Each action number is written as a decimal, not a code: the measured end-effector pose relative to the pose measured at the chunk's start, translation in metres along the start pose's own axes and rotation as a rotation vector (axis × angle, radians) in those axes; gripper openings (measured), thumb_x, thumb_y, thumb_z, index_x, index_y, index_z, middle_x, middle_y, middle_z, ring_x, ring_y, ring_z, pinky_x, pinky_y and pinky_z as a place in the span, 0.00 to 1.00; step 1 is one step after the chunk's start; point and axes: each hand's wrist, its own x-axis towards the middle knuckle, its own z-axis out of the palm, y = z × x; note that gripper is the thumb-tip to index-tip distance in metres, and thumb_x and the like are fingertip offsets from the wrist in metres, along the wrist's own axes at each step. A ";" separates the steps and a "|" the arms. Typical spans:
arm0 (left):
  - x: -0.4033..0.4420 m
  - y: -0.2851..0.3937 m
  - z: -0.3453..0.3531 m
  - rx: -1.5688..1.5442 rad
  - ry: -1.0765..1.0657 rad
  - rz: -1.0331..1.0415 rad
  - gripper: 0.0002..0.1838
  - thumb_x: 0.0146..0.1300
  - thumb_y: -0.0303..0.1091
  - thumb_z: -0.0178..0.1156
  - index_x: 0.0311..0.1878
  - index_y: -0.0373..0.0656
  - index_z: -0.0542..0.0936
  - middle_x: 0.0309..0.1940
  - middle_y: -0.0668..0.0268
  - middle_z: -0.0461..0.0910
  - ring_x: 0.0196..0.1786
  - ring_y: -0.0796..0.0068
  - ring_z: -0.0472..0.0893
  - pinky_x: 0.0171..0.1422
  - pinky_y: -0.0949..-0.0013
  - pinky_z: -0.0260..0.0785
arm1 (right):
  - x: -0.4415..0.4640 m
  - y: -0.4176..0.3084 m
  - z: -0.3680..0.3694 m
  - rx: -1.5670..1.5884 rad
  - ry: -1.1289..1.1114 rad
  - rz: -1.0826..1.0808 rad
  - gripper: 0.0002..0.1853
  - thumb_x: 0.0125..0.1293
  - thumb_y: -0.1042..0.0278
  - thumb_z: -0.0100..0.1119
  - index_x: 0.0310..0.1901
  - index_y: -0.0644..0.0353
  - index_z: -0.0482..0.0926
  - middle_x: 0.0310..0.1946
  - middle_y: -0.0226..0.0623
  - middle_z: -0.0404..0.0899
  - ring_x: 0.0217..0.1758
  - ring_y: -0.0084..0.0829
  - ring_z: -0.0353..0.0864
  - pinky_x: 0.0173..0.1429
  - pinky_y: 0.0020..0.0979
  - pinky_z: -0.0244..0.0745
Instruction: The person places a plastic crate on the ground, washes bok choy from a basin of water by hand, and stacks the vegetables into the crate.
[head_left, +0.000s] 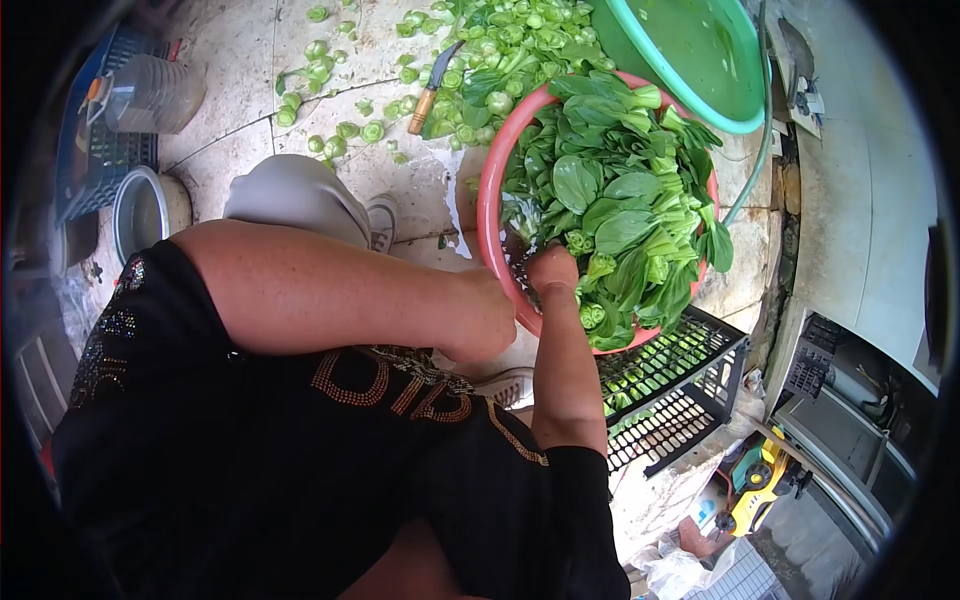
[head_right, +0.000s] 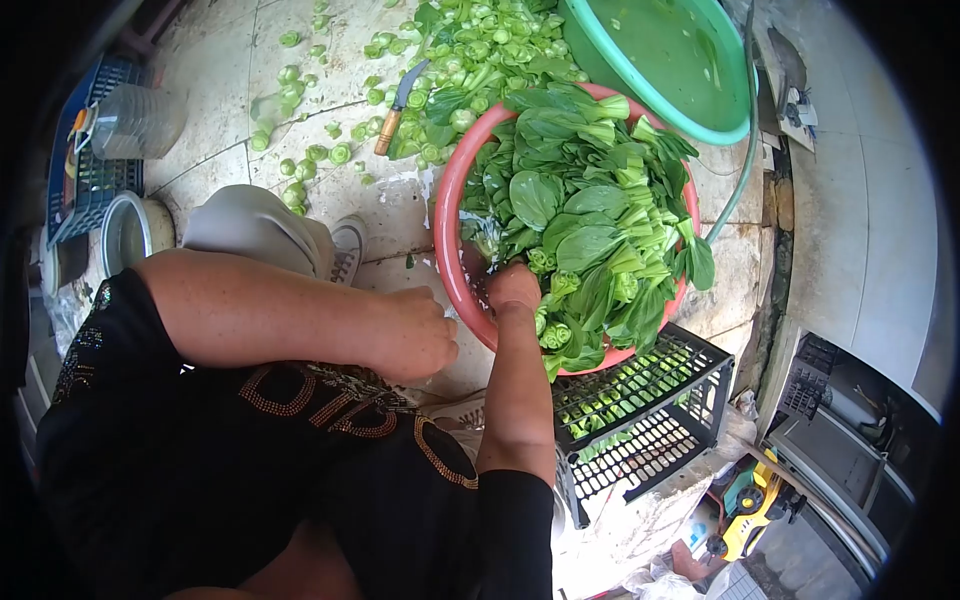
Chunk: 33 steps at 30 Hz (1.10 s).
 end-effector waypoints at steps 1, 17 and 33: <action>0.001 -0.001 -0.002 0.011 -0.048 -0.022 0.12 0.60 0.33 0.55 0.43 0.40 0.82 0.41 0.58 0.83 0.46 0.58 0.84 0.51 0.54 0.74 | -0.005 0.001 -0.004 0.001 0.008 -0.038 0.21 0.59 0.58 0.57 0.52 0.58 0.80 0.50 0.54 0.82 0.55 0.52 0.81 0.59 0.46 0.76; 0.003 -0.040 -0.054 -0.498 0.369 -0.518 0.45 0.59 0.76 0.46 0.46 0.37 0.86 0.41 0.48 0.84 0.46 0.51 0.84 0.53 0.54 0.75 | -0.116 -0.003 -0.080 0.695 0.426 -0.217 0.22 0.57 0.62 0.67 0.51 0.64 0.82 0.36 0.46 0.86 0.37 0.34 0.85 0.48 0.32 0.78; -0.048 -0.089 -0.131 -1.491 1.372 -0.207 0.18 0.52 0.30 0.74 0.46 0.36 0.83 0.38 0.61 0.85 0.41 0.72 0.85 0.50 0.68 0.79 | -0.042 -0.010 -0.001 1.314 0.036 -0.001 0.16 0.68 0.70 0.60 0.55 0.63 0.78 0.41 0.31 0.82 0.40 0.21 0.79 0.42 0.25 0.76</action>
